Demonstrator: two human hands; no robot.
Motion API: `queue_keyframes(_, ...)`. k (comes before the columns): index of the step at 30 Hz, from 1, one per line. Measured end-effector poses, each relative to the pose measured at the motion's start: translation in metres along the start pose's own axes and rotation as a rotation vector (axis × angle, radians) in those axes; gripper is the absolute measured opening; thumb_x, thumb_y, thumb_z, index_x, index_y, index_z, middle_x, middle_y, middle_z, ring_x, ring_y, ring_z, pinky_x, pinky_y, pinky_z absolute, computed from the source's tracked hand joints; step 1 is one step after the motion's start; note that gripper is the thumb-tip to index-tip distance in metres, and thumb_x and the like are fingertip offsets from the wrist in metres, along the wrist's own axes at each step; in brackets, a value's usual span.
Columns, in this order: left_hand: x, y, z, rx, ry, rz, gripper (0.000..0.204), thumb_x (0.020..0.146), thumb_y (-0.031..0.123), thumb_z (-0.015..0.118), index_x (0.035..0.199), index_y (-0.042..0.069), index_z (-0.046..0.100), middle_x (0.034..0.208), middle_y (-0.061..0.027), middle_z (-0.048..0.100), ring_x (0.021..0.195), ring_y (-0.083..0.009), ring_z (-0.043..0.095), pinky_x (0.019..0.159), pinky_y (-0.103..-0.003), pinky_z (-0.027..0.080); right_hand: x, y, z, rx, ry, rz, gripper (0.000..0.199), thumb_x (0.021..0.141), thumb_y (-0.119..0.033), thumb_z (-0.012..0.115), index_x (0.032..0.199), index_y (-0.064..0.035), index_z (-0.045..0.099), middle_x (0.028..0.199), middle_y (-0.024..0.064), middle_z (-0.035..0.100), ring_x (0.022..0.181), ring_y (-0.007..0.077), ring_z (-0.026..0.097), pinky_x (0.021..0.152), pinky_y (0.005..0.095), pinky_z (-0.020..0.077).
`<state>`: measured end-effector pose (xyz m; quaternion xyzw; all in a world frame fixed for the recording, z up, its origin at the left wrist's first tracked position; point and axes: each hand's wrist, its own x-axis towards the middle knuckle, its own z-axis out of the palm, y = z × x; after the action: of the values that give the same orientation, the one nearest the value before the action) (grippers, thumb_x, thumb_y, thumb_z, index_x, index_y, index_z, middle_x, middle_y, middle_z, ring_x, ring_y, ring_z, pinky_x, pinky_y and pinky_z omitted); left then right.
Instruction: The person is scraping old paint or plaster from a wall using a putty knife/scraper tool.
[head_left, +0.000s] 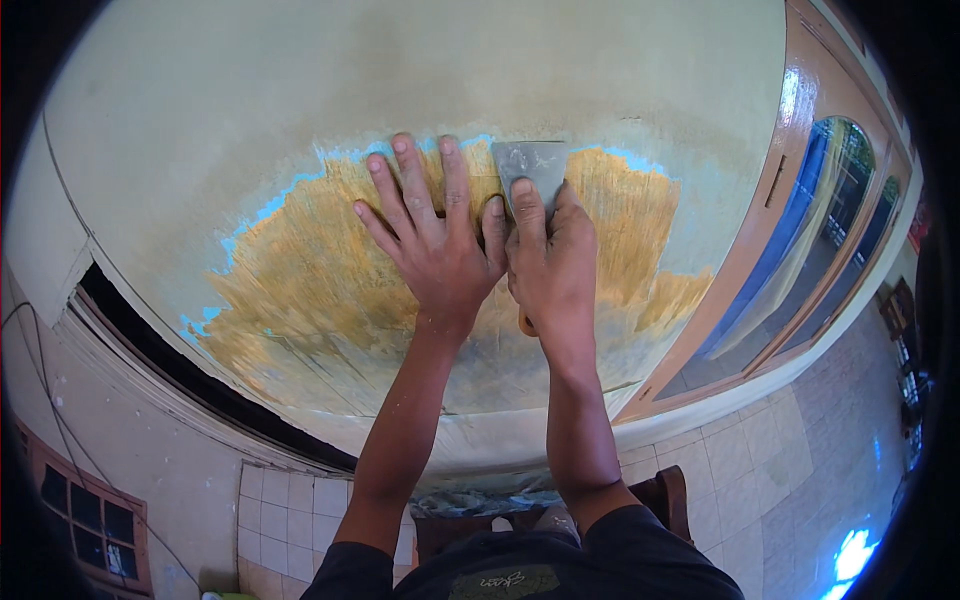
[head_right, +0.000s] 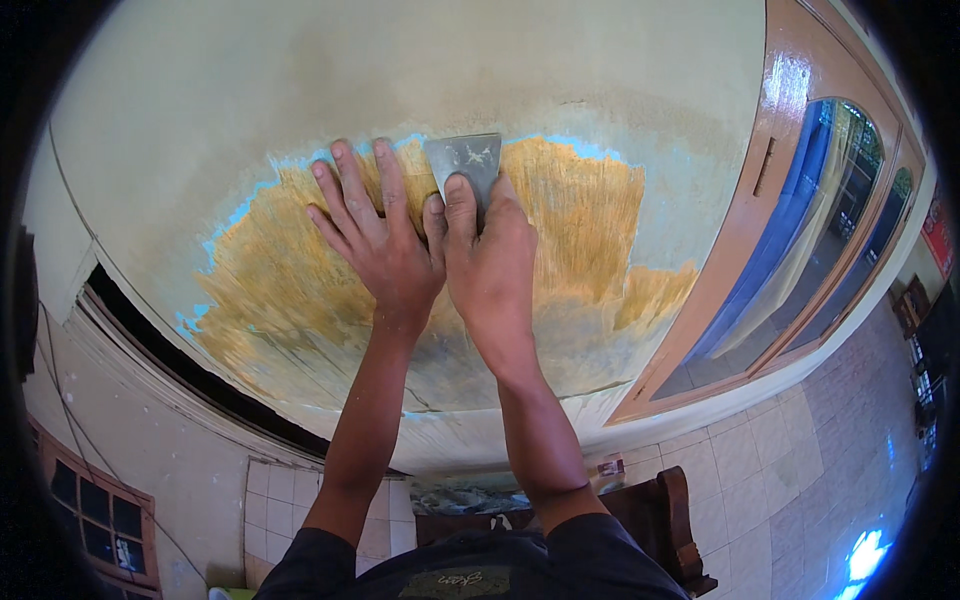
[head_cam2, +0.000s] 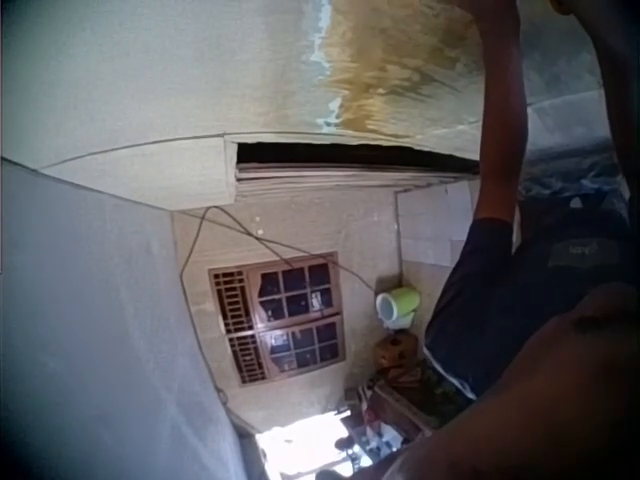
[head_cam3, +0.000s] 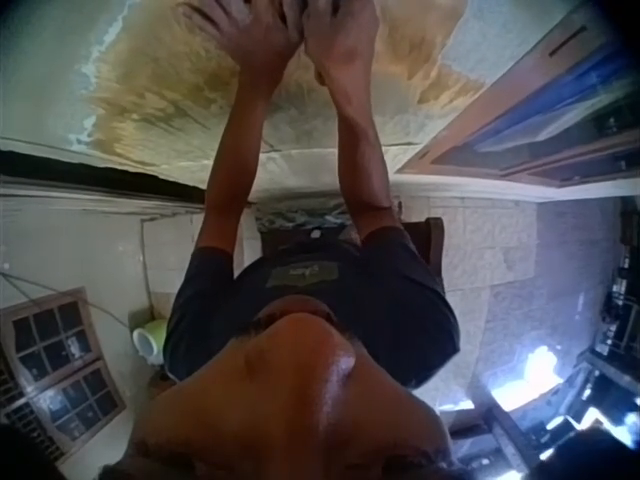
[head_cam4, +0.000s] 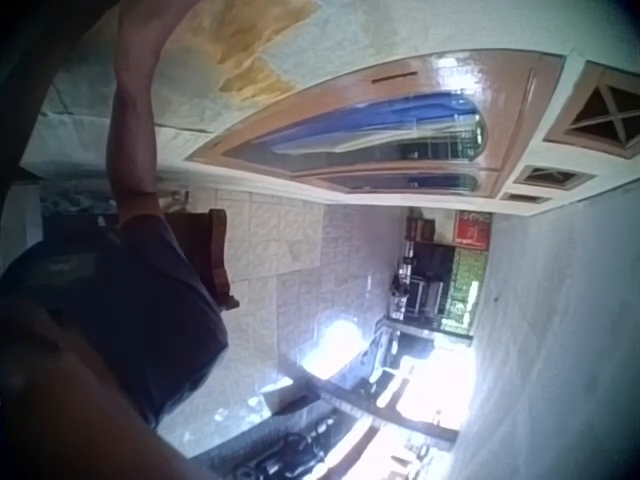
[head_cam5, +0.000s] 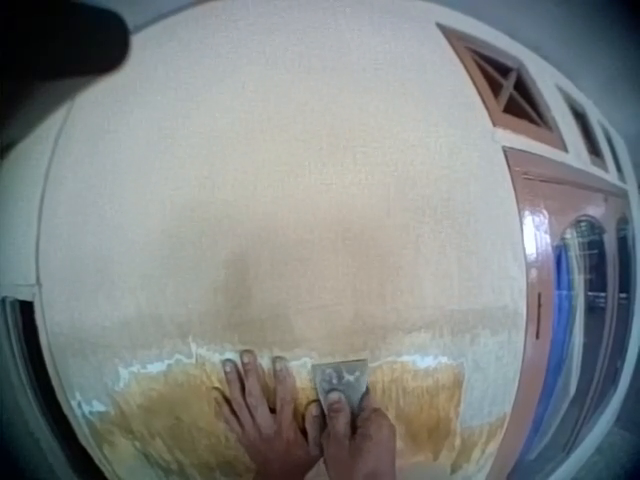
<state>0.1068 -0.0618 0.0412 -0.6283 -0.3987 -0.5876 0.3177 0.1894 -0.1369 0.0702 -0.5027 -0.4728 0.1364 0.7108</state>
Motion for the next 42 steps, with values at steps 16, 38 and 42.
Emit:
queue_keyframes(16, 0.000, -0.002, -0.003, 0.009, -0.003, 0.004, 0.061, 0.103, 0.048, 0.036, 0.154, 0.015, 0.043, 0.162, -0.0223, 0.031, 0.150, -0.0468, 0.025, 0.118, -0.066, 0.007, -0.002, -0.010, 0.004, -0.025, 0.011, 0.001, 0.033, 0.103, -0.026, 0.056, 0.101, 0.0066, 0.060, 0.077, 0.0276, 0.065, 0.072, 0.0415, 0.068, 0.064, 0.0431, 0.0502)
queue_keyframes(38, -0.004, -0.001, -0.003, 0.027, -0.025, 0.022, 0.058, 0.103, 0.049, 0.036, 0.153, 0.020, 0.046, 0.162, -0.0235, 0.029, 0.149, -0.0478, 0.024, 0.117, -0.068, 0.007, -0.006, -0.013, 0.000, -0.110, 0.021, -0.006, 0.036, 0.102, -0.026, 0.059, 0.093, 0.0083, 0.060, 0.068, 0.0214, 0.063, 0.059, 0.0257, 0.064, 0.058, 0.0394, 0.0484)
queue_keyframes(42, -0.003, 0.000, -0.002, 0.026, -0.019, 0.038, 0.058, 0.103, 0.048, 0.038, 0.153, 0.019, 0.045, 0.161, -0.0238, 0.030, 0.149, -0.0480, 0.025, 0.118, -0.067, 0.007, -0.008, -0.005, -0.001, 0.101, 0.009, 0.049, 0.034, 0.104, -0.028, 0.056, 0.091, 0.0034, 0.057, 0.062, 0.0082, 0.055, 0.051, 0.0123, 0.051, 0.048, 0.0313, 0.0399)
